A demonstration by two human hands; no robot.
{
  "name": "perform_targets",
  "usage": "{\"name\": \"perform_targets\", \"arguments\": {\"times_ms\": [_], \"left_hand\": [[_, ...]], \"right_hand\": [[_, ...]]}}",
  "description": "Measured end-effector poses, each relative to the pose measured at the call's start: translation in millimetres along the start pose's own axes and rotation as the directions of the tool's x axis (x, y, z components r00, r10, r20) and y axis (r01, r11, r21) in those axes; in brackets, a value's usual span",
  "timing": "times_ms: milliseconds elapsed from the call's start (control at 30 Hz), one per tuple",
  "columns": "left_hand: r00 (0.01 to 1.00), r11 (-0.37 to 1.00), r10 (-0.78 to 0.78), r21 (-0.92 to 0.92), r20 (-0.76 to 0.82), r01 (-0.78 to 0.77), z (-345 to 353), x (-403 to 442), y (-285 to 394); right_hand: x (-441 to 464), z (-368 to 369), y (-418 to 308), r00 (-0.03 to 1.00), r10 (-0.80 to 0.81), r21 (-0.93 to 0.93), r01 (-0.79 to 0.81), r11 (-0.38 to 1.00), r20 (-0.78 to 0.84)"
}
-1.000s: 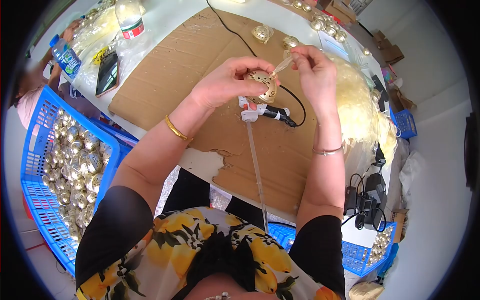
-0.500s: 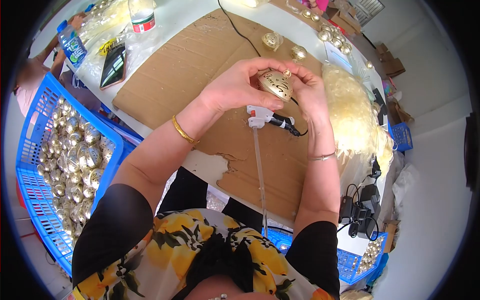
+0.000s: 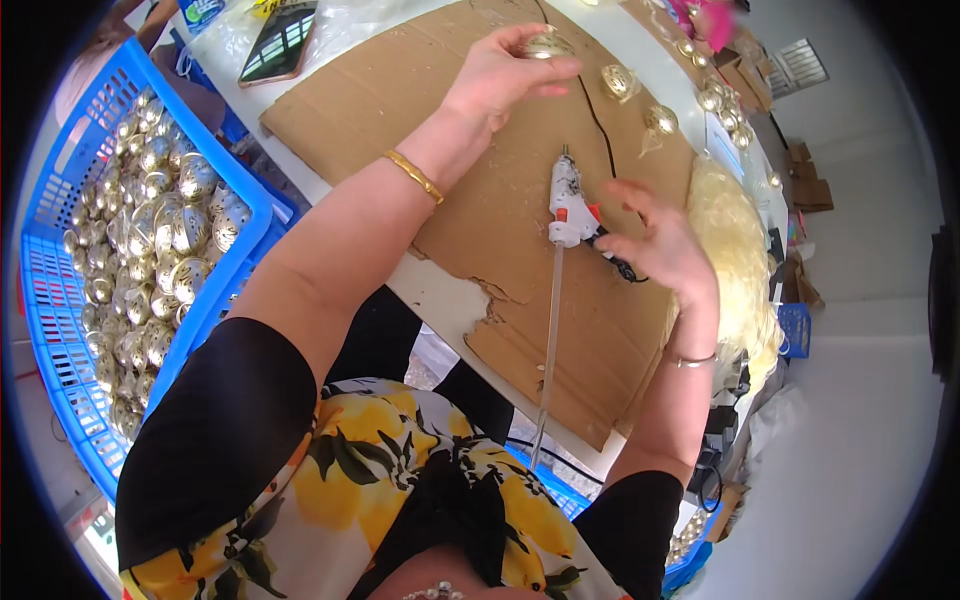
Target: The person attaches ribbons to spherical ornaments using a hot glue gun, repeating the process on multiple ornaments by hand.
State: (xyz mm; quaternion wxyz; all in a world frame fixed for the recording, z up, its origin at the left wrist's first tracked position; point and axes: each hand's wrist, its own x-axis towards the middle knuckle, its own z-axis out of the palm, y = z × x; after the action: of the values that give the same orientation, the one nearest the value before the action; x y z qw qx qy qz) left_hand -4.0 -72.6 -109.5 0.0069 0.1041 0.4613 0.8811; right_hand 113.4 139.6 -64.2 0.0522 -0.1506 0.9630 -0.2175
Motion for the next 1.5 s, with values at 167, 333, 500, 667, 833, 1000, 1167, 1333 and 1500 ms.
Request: {"name": "perform_targets", "arguments": {"times_ms": [167,333,500,667,833,1000,1167,1333,1500], "left_hand": [[0.995,1.000,0.009,0.018,0.102,-0.011,2,-4,-4],[0.984,0.968,0.026,0.243,0.175,-0.069,2,-3,-4],[0.988,0.956,0.001,0.288,0.156,-0.046,-4,-3,0],[0.986,0.940,-0.005,0.336,0.170,-0.053,-3,-2,-5],[0.952,0.876,-0.020,0.464,0.305,-0.130,6,-14,-7],[0.930,0.900,-0.082,0.427,0.360,-0.086,11,-18,-8],[0.928,0.882,-0.084,0.461,0.362,-0.100,9,-16,-10],[0.913,0.853,-0.099,0.506,0.395,-0.126,11,-18,-7],[0.914,0.859,-0.069,0.490,0.399,-0.150,9,-16,-12]], "right_hand": [[3,21,-2,0.984,-0.174,-0.178,0.166,0.970,-0.032],[5,26,-1,0.997,-0.076,-0.025,0.076,0.997,-0.002],[-2,19,10,0.999,-0.033,0.147,0.033,0.989,-0.007],[-19,3,29,0.996,-0.028,0.714,0.084,0.695,-0.089],[-15,12,14,0.988,-0.009,0.881,0.144,0.451,-0.157],[-9,20,10,0.986,-0.026,0.888,0.157,0.433,-0.162],[-7,23,17,0.976,-0.045,0.879,0.210,0.428,-0.212],[-7,23,17,0.977,-0.052,0.871,0.209,0.445,-0.208],[-6,25,20,0.976,-0.050,0.871,0.213,0.443,-0.214]]}}
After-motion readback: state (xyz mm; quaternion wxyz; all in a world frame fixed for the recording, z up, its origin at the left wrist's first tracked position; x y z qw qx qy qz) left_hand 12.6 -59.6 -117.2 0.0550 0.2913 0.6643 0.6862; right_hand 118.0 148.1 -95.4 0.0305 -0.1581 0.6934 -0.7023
